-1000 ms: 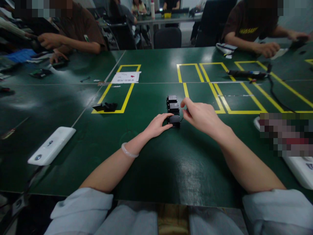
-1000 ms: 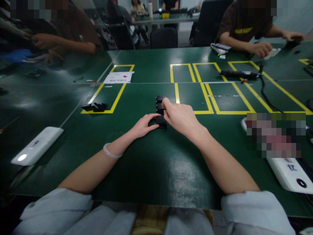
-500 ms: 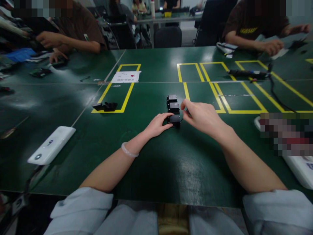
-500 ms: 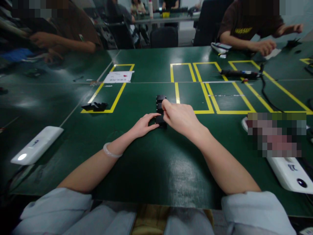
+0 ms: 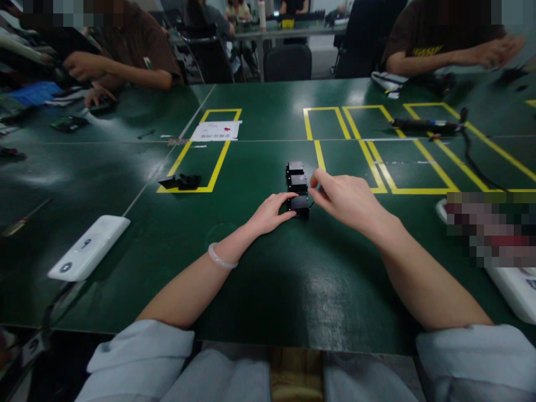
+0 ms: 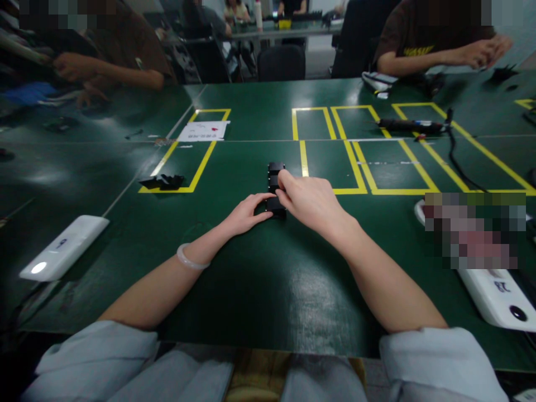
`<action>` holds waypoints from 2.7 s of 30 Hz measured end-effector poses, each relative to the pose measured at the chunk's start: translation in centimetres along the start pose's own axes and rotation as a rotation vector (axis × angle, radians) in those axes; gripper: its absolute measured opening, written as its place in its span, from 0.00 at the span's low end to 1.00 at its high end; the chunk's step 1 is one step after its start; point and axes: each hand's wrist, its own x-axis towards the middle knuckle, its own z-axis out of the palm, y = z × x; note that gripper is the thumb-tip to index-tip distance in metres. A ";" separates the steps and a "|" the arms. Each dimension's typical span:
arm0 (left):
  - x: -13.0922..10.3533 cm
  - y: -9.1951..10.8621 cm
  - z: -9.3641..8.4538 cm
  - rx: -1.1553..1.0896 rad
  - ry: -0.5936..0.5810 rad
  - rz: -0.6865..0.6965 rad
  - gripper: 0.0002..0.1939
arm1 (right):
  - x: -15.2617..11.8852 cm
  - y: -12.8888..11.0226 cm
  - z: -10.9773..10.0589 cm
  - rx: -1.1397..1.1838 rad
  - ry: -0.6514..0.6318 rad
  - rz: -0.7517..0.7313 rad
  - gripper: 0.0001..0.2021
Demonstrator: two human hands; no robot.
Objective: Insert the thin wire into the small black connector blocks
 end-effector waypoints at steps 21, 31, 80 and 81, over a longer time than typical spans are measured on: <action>-0.1 0.1 -0.1 0.005 0.000 0.006 0.24 | 0.1 0.1 0.3 0.016 0.031 0.008 0.16; 0.0 0.1 -0.1 0.001 -0.005 0.000 0.25 | 0.3 0.2 0.4 -0.026 0.012 0.036 0.16; 0.0 -0.1 0.0 0.001 0.004 0.017 0.24 | 0.1 0.3 0.7 0.022 0.056 0.027 0.15; 0.0 -0.1 0.0 0.000 0.006 0.016 0.25 | 0.1 0.3 0.6 0.019 0.058 0.026 0.14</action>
